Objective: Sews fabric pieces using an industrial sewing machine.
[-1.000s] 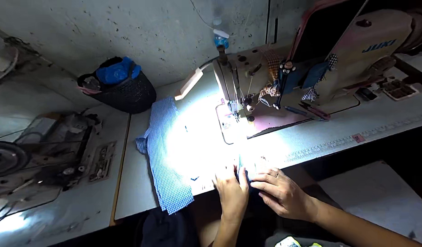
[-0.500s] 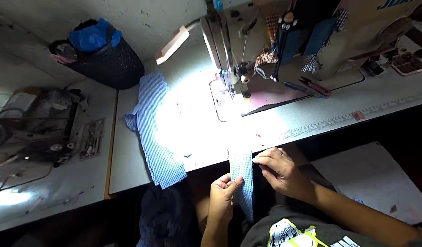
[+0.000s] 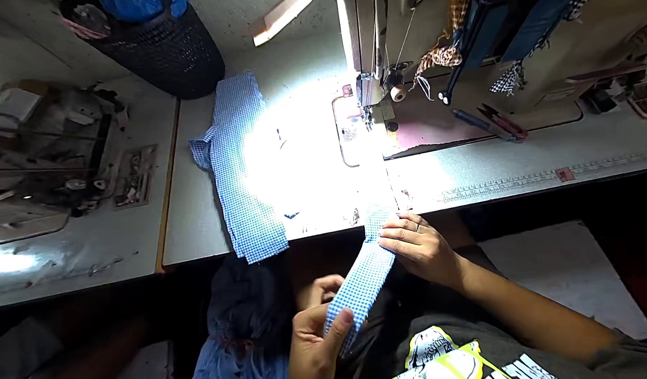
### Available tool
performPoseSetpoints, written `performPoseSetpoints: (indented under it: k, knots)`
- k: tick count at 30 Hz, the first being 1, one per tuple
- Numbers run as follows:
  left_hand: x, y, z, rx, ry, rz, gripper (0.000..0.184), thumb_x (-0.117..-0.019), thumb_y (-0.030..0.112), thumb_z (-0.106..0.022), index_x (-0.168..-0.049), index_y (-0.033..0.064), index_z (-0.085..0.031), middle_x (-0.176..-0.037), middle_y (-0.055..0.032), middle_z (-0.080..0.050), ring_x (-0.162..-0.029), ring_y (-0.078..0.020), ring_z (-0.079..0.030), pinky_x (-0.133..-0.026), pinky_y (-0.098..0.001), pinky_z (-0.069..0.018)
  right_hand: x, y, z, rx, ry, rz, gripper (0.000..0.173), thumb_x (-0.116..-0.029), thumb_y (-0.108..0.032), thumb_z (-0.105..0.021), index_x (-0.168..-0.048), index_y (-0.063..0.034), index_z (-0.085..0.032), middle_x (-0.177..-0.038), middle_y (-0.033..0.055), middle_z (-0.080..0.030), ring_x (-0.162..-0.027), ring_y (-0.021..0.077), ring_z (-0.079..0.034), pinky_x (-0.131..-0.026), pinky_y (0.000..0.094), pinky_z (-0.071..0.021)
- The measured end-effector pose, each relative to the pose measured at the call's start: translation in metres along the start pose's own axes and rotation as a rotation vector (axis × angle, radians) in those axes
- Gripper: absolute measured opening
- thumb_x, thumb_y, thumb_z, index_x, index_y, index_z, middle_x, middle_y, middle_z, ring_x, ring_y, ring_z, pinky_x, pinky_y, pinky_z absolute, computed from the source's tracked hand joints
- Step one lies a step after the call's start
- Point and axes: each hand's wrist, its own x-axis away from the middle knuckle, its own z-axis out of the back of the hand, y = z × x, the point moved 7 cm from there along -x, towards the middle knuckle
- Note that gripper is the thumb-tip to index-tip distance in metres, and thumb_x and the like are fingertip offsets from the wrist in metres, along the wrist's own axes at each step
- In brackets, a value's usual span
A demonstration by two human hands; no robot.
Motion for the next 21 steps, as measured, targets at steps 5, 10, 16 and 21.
performPoseSetpoints:
  k: [5,10,16,21]
  knots:
    - [-0.034,0.029,0.011,0.116,0.088,-0.244,0.024,-0.0978,0.036,-0.068,-0.103,0.0157,-0.079,-0.121,-0.0035,-0.074,-0.120,-0.0179,-0.067,-0.106,-0.0351,-0.0528,-0.008,-0.004,-0.002,-0.082,-0.013,-0.067,0.021,-0.1024,-0.013,-0.057,-0.105,-0.0091,-0.077,-0.105,0.0052,-0.077,-0.108,0.0155,-0.070,-0.113,0.0411,-0.0445]
    - [-0.071,0.048,0.022,0.045,0.319,-0.364,0.028,-0.0830,-0.008,-0.074,-0.110,0.0015,-0.072,-0.097,-0.0029,-0.076,-0.084,-0.0103,-0.073,-0.078,-0.0268,-0.0626,-0.015,0.000,0.003,-0.132,0.010,-0.147,0.019,-0.1013,-0.019,-0.061,-0.096,-0.0081,-0.075,-0.096,0.0037,-0.076,-0.099,0.0131,-0.071,-0.107,0.0377,-0.0481]
    - [-0.085,0.056,0.024,0.002,0.394,-0.335,0.036,-0.0837,-0.010,-0.073,-0.119,-0.0040,-0.067,-0.091,-0.0040,-0.076,-0.081,-0.0107,-0.074,-0.078,-0.0265,-0.0627,-0.014,0.005,0.004,-0.158,0.049,-0.185,0.019,-0.0998,-0.021,-0.062,-0.094,-0.0086,-0.076,-0.091,0.0029,-0.075,-0.093,0.0118,-0.070,-0.101,0.0326,-0.0506]
    - [-0.093,0.063,0.026,-0.065,0.398,-0.376,0.015,-0.0855,-0.008,-0.071,-0.089,0.0067,-0.073,-0.081,0.0032,-0.076,-0.076,-0.0053,-0.072,-0.076,-0.0229,-0.0616,-0.011,0.000,0.005,-0.142,0.045,-0.161,0.018,-0.1002,-0.017,-0.062,-0.095,-0.0063,-0.075,-0.092,0.0066,-0.075,-0.094,0.0153,-0.071,-0.090,0.0286,-0.0562]
